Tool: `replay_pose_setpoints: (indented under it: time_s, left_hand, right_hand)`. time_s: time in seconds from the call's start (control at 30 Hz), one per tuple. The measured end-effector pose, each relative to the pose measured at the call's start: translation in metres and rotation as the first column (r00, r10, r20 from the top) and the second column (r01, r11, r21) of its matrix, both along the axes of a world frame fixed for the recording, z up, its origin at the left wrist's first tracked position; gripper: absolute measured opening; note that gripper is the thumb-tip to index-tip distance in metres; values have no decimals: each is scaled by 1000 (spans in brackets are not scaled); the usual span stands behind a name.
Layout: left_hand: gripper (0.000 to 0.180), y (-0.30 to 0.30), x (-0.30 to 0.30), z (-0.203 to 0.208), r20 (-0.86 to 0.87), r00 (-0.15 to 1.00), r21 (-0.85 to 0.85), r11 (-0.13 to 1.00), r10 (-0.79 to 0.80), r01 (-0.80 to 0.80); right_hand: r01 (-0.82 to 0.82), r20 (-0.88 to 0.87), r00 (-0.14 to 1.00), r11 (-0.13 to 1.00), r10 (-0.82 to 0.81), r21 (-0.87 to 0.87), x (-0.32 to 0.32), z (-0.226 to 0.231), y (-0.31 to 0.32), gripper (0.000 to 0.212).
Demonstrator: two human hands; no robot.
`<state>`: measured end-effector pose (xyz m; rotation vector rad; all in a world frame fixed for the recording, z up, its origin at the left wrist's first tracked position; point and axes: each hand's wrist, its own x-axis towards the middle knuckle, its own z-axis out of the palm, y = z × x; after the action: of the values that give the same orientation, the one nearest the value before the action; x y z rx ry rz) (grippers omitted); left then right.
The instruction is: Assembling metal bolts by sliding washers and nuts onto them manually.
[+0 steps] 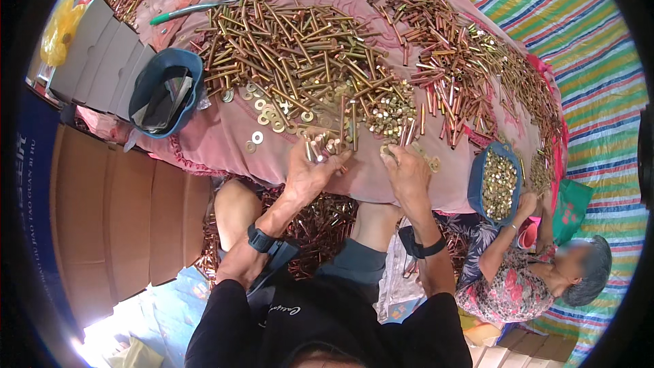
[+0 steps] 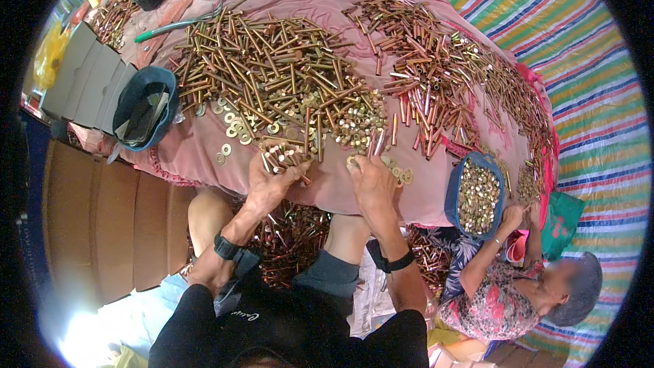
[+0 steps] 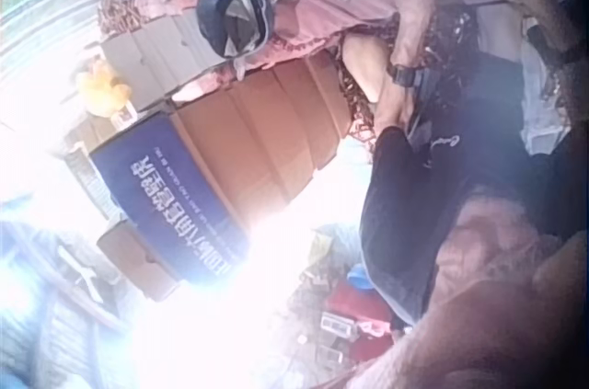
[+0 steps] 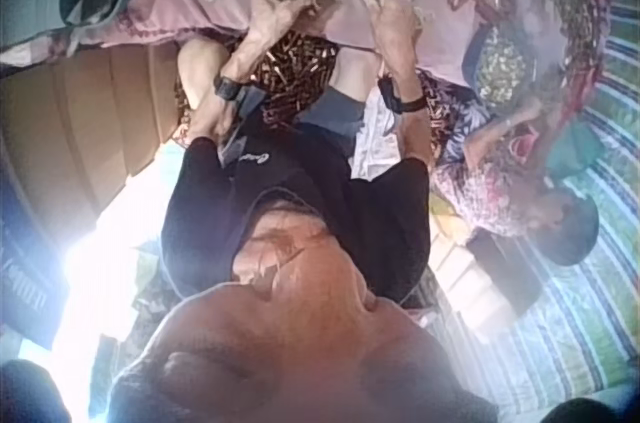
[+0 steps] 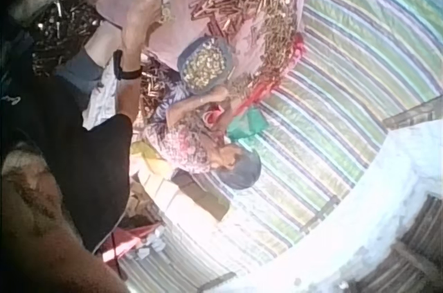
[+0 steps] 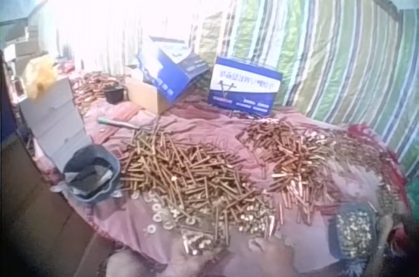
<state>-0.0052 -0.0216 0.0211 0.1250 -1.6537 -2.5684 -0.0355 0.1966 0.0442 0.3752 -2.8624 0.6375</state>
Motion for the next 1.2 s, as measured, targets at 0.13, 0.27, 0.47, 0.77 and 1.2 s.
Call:
replay_pose_setpoints:
  time_s: [0.13, 0.27, 0.47, 0.77, 1.2]
  left_hand:
    - [29, 13, 0, 1, 58, 998, 68, 997, -35, 31]
    - [29, 17, 1, -6, -44, 992, -189, 976, -119, 109]
    - [29, 7, 0, -12, -24, 987, -218, 964, -160, 151]
    - [28, 13, -1, -6, -26, 993, -288, 952, -118, 106]
    - [22, 16, 1, -13, -43, 975, -192, 960, -217, 205]
  right_hand:
    - [15, 78, 997, 995, -7, -102, -2, -1, 1, 20]
    - [54, 110, 994, 907, -9, -417, -7, -13, 7, 13]
    - [357, 499, 816, 425, 293, -832, 5, 18, -11, 14]
    - [354, 435, 816, 264, 382, -897, 15, 32, -34, 16]
    - [239, 386, 889, 470, 246, -850, 22, 32, -37, 17]
